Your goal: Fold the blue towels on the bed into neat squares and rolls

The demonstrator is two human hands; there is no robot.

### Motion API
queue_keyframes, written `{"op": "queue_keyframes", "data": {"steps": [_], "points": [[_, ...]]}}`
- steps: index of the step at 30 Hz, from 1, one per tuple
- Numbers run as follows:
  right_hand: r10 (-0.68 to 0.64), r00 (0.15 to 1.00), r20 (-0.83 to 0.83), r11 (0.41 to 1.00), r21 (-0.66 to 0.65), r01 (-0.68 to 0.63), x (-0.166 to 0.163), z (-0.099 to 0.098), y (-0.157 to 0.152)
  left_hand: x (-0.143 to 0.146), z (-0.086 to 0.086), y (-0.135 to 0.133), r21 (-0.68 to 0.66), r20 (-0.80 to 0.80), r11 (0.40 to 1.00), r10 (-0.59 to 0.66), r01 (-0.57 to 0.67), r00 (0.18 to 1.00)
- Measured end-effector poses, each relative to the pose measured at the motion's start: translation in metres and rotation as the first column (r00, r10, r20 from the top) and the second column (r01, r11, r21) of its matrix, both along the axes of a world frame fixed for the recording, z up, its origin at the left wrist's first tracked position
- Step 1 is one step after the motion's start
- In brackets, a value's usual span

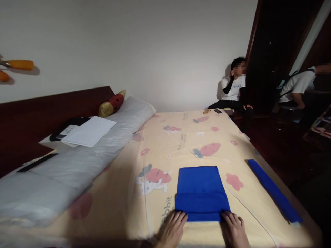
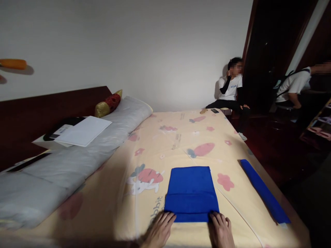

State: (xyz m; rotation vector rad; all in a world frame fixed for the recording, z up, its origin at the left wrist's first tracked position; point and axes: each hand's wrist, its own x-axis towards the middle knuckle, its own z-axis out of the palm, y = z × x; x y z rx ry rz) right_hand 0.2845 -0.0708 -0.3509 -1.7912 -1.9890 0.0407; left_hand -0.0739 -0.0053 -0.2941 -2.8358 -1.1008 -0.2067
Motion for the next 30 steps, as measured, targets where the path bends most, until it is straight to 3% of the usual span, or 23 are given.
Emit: {"op": "queue_keyframes", "data": {"steps": [3,8,12,16,18,20,23,25,28,30], "points": [[0.003,0.998,-0.060,0.998,-0.056,-0.006,-0.001,0.027,0.013,0.007,0.013,0.009,-0.093,0.053,0.995,0.040,-0.035,0.998],[-0.010,0.968,-0.252,0.975,-0.219,-0.047,0.006,0.061,0.037,0.027,0.034,0.027,-0.319,0.198,0.914,0.325,-0.252,0.925],[-0.027,0.936,-0.351,0.971,-0.230,-0.058,0.020,0.063,0.047,0.021,0.037,0.048,-0.440,0.194,0.848,0.411,-0.296,0.891],[-0.064,0.973,-0.221,0.991,-0.127,0.036,0.024,0.056,0.046,0.005,0.037,0.061,-0.512,0.130,0.790,0.459,-0.337,0.879],[-0.147,0.983,-0.109,0.989,-0.025,0.145,0.010,0.053,0.046,0.008,0.036,0.057,-0.447,0.139,0.813,0.475,-0.373,0.869],[-0.171,0.984,-0.045,0.983,0.062,0.173,-0.016,0.053,0.048,0.023,0.033,0.048,-0.312,0.142,0.877,0.425,-0.367,0.894],[0.052,0.998,-0.039,0.995,0.087,-0.048,-0.065,0.055,0.055,0.062,0.023,0.031,-0.169,0.114,0.965,0.221,-0.201,0.969],[0.192,0.979,-0.063,0.981,0.054,-0.189,-0.087,0.055,0.060,0.084,0.014,0.024,-0.164,0.143,0.980,0.141,-0.117,0.980],[0.248,0.967,-0.054,0.969,0.027,-0.247,-0.080,0.048,0.065,0.086,0.006,0.027,-0.128,0.201,0.988,0.115,-0.090,0.973],[0.178,0.984,-0.014,0.983,0.042,-0.177,-0.051,0.040,0.064,0.064,0.004,0.036,-0.066,0.199,0.991,0.125,-0.114,0.972]]}}
